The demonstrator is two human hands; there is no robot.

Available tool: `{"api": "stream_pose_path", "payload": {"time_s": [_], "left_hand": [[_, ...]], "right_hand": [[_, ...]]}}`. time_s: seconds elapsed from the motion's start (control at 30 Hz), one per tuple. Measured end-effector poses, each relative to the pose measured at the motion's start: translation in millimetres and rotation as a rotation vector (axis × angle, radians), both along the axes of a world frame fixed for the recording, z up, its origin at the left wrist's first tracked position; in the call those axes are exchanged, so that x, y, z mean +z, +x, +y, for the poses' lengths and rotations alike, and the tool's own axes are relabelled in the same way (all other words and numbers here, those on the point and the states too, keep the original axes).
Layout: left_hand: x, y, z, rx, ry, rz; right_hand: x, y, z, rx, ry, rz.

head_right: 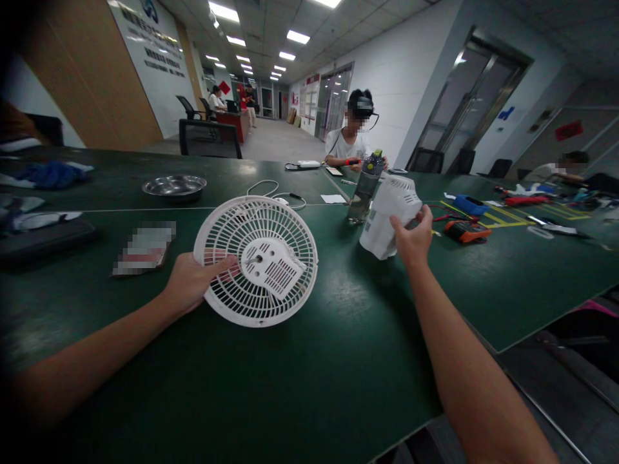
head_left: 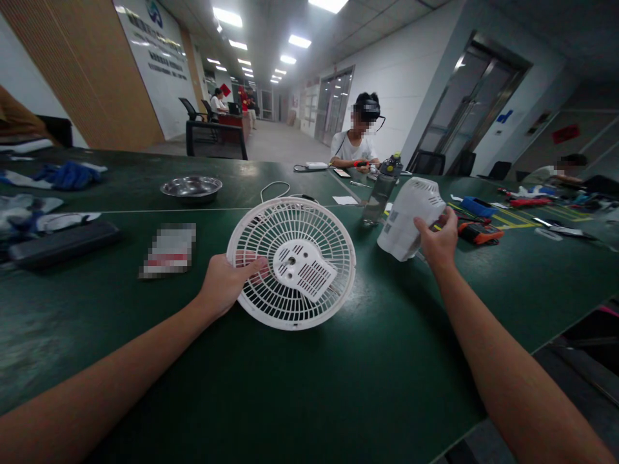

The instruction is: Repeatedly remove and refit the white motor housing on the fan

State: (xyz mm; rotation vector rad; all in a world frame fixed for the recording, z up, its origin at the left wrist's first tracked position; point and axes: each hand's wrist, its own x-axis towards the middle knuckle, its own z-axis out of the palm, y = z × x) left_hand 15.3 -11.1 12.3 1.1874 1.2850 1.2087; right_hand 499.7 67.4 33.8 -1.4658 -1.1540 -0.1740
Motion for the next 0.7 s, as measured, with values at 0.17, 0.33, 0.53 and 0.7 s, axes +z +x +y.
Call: {"api": "stream_pose_path", "payload": {"time_s": [0.17,0.33,0.53,0.7], "left_hand": [[4.4,2,-3,0.013,-0.012,0.013],[7.9,3,-4,0.004,-0.014,0.033],[1.0,-1,-2,-0.02,-0.002,0.019],[-1.5,-2,0,-0.022,0.014,0.003]], "right_hand": [[6.0,3,1,0.131,0.065,0.043],[6.9,3,2,0.167,0.05,0.032],[4.5,2,3,0.168,0.067,0.001],[0.8,2,11,0.216,0.122,0.084]]}}
